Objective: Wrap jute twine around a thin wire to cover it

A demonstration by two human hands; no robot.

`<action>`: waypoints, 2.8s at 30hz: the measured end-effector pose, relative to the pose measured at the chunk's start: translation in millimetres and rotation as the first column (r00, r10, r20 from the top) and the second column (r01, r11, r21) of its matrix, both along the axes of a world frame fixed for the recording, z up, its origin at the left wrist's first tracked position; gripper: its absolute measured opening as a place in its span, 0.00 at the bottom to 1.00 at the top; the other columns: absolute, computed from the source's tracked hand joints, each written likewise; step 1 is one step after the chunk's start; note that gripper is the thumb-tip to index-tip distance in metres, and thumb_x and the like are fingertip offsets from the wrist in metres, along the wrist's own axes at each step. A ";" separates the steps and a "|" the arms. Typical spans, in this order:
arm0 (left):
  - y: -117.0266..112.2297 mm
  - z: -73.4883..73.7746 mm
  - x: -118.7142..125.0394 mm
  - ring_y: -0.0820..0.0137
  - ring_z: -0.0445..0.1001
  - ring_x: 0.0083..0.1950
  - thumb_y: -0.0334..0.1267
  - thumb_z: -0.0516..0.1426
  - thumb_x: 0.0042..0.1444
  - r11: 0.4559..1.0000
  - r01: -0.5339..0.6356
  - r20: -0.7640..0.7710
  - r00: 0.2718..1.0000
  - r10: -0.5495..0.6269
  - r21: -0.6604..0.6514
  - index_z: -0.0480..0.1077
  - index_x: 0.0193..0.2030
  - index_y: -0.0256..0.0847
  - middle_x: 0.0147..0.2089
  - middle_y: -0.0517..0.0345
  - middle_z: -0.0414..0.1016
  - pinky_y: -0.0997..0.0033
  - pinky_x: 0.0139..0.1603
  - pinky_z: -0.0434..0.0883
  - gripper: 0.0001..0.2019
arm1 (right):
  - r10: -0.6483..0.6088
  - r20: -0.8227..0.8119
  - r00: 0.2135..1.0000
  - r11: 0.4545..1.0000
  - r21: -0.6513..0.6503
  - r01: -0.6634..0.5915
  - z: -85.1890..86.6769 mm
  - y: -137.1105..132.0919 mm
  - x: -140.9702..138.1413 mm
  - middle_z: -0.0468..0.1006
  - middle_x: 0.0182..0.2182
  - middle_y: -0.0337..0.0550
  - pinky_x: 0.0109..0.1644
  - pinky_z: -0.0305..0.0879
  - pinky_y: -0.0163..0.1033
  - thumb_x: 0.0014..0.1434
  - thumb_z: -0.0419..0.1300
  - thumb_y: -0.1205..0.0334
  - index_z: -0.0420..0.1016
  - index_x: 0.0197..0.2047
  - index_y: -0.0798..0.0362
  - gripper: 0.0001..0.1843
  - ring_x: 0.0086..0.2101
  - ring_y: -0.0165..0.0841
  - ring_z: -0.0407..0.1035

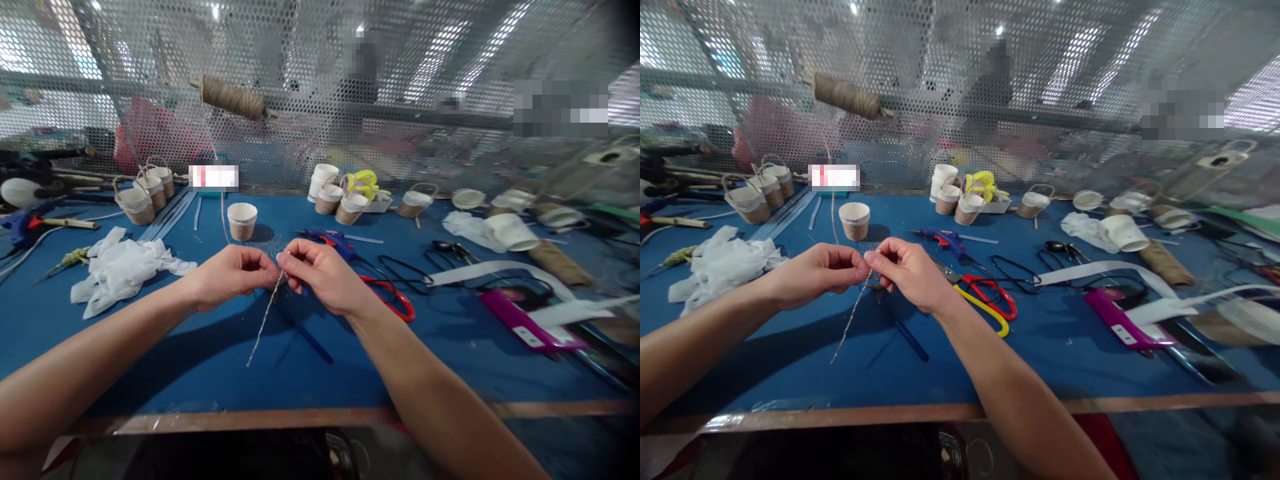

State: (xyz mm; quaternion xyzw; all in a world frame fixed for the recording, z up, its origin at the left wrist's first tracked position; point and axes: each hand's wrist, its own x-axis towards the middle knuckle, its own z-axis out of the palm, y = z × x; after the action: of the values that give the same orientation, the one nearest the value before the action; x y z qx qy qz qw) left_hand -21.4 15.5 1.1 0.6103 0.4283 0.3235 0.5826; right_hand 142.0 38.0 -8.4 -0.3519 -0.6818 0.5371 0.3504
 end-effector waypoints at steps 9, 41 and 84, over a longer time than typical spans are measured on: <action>-0.3 -3.9 1.4 0.81 0.52 0.21 0.39 0.55 0.47 0.997 -0.034 -0.062 0.997 0.038 0.066 0.64 0.23 0.34 0.20 0.66 0.59 0.78 0.21 0.50 0.09 | -0.036 0.111 0.993 0.997 0.073 0.028 -0.4 -0.9 -1.2 0.62 0.15 0.32 0.19 0.54 0.29 0.52 0.56 0.52 0.62 0.25 0.55 0.15 0.17 0.22 0.56; 2.4 -4.4 -2.5 0.82 0.55 0.22 0.36 0.55 0.47 0.995 -0.002 -0.064 0.998 0.008 0.096 0.65 0.25 0.33 0.22 0.66 0.62 0.77 0.23 0.51 0.07 | 0.026 0.015 1.000 1.000 0.007 -0.026 -3.2 4.0 0.3 0.63 0.16 0.32 0.20 0.56 0.29 0.51 0.57 0.55 0.63 0.27 0.56 0.12 0.18 0.22 0.58; 3.1 -11.6 0.7 0.83 0.49 0.19 0.40 0.59 0.44 0.992 0.000 0.116 0.993 0.015 -0.128 0.63 0.23 0.34 0.18 0.67 0.57 0.76 0.20 0.43 0.11 | 0.082 -0.056 0.995 0.992 -0.089 -0.087 -5.5 3.3 -1.9 0.67 0.22 0.35 0.22 0.60 0.29 0.51 0.58 0.53 0.65 0.31 0.55 0.13 0.21 0.23 0.61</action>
State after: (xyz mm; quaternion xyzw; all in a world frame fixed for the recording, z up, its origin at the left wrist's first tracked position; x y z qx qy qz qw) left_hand -20.8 18.6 -10.5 0.5501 0.4157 0.3327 0.6433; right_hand 140.1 41.3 -14.0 -0.3243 -0.6616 0.5911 0.3284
